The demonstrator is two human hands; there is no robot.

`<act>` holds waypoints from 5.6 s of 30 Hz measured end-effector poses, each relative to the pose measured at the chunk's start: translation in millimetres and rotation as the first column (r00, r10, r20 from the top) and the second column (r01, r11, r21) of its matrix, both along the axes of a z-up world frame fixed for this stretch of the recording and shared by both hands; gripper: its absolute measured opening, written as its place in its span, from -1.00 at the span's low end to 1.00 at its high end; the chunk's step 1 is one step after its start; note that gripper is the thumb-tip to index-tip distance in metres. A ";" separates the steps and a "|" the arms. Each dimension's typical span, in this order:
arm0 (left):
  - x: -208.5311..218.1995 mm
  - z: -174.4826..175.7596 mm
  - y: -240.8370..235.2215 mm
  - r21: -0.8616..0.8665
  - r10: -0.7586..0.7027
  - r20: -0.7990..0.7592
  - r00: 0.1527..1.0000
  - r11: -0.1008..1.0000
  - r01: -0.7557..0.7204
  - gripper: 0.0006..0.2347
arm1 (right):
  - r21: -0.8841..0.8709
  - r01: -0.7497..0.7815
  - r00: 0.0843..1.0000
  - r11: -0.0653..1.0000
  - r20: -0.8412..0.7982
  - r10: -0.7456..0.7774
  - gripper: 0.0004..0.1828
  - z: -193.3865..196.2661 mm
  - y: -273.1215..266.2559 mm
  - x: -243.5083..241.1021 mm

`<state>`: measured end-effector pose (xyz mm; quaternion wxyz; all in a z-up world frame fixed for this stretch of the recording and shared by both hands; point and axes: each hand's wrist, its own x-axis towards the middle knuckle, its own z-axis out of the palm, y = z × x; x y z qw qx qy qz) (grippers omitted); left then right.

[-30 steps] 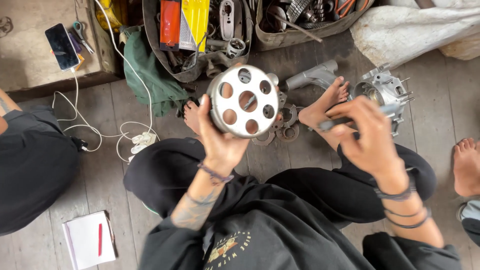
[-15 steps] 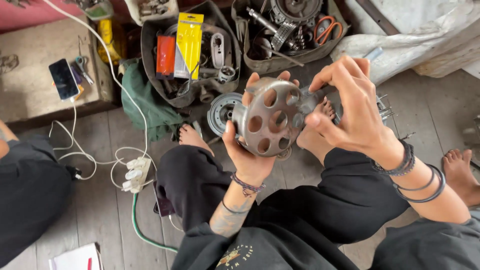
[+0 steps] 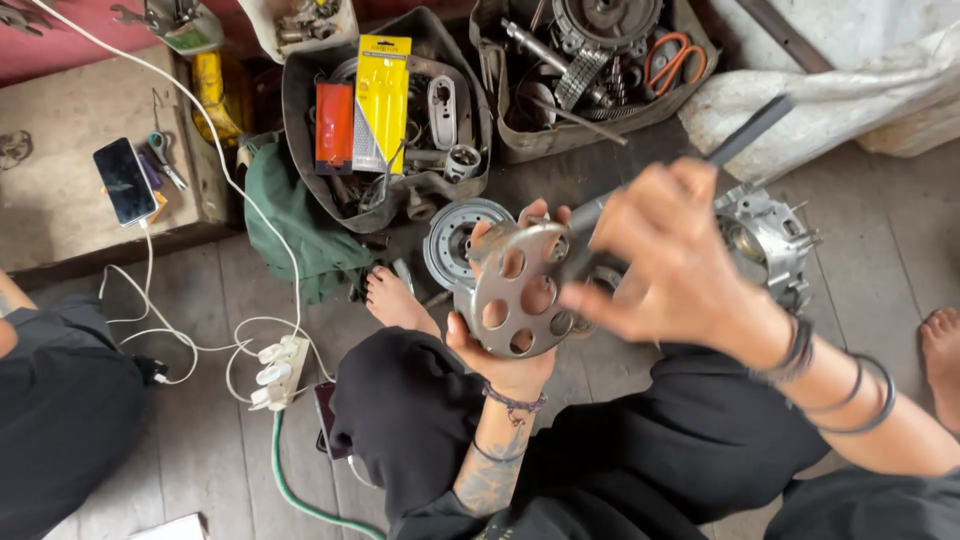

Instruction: The person is cleaning a motorcycle clutch hub by scraping away dirt and debris using a small metal tool.

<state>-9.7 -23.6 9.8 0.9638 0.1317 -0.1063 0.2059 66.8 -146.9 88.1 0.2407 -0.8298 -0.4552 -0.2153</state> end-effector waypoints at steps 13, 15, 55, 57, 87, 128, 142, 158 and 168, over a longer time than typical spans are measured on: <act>-6.0 -7.9 6.5 0.150 -0.170 -0.015 0.985 0.974 0.171 -0.38 | -0.027 -0.107 0.994 0.994 -0.038 0.106 -0.49 17.2 -9.3 5.4; -9.8 -7.8 6.9 0.174 -0.152 -0.040 0.987 0.972 0.157 -0.35 | -0.003 -0.093 0.993 0.996 0.069 0.093 -0.49 14.5 -9.0 15.8; -13.2 -7.3 9.5 0.371 0.038 -0.026 0.999 0.928 -0.025 -0.38 | 0.081 -0.115 0.989 0.990 -0.084 0.121 -0.45 3.0 -4.1 -2.5; -14.8 0.6 10.0 0.522 0.152 0.039 0.988 0.839 -0.150 -0.43 | 0.161 -0.157 0.933 0.974 -0.298 0.200 -0.47 8.2 -2.0 -16.5; -14.7 5.2 25.2 0.817 0.214 0.377 0.901 0.381 -0.433 -0.37 | 0.115 -0.329 0.944 0.937 0.035 0.327 -0.49 21.0 -5.0 -22.3; -25.1 0.6 21.3 0.691 0.058 0.263 0.963 0.685 -0.230 -0.34 | 0.183 -0.211 0.977 0.960 0.014 0.212 -0.53 6.5 -23.2 6.1; -19.3 3.4 34.4 0.899 0.387 0.338 0.858 0.136 -0.416 -0.37 | -0.125 -0.167 0.929 0.978 -0.351 0.114 -0.75 33.0 -44.3 -32.8; -18.7 9.1 31.1 0.934 0.376 0.263 0.889 0.130 -0.332 -0.40 | -0.204 -0.125 0.977 0.971 -0.195 0.085 -0.71 20.5 -61.9 -39.6; -20.7 8.2 25.9 0.942 0.348 0.258 0.901 0.118 -0.315 -0.40 | -0.155 -0.129 0.976 0.979 -0.197 0.097 -0.69 26.7 -55.0 -44.3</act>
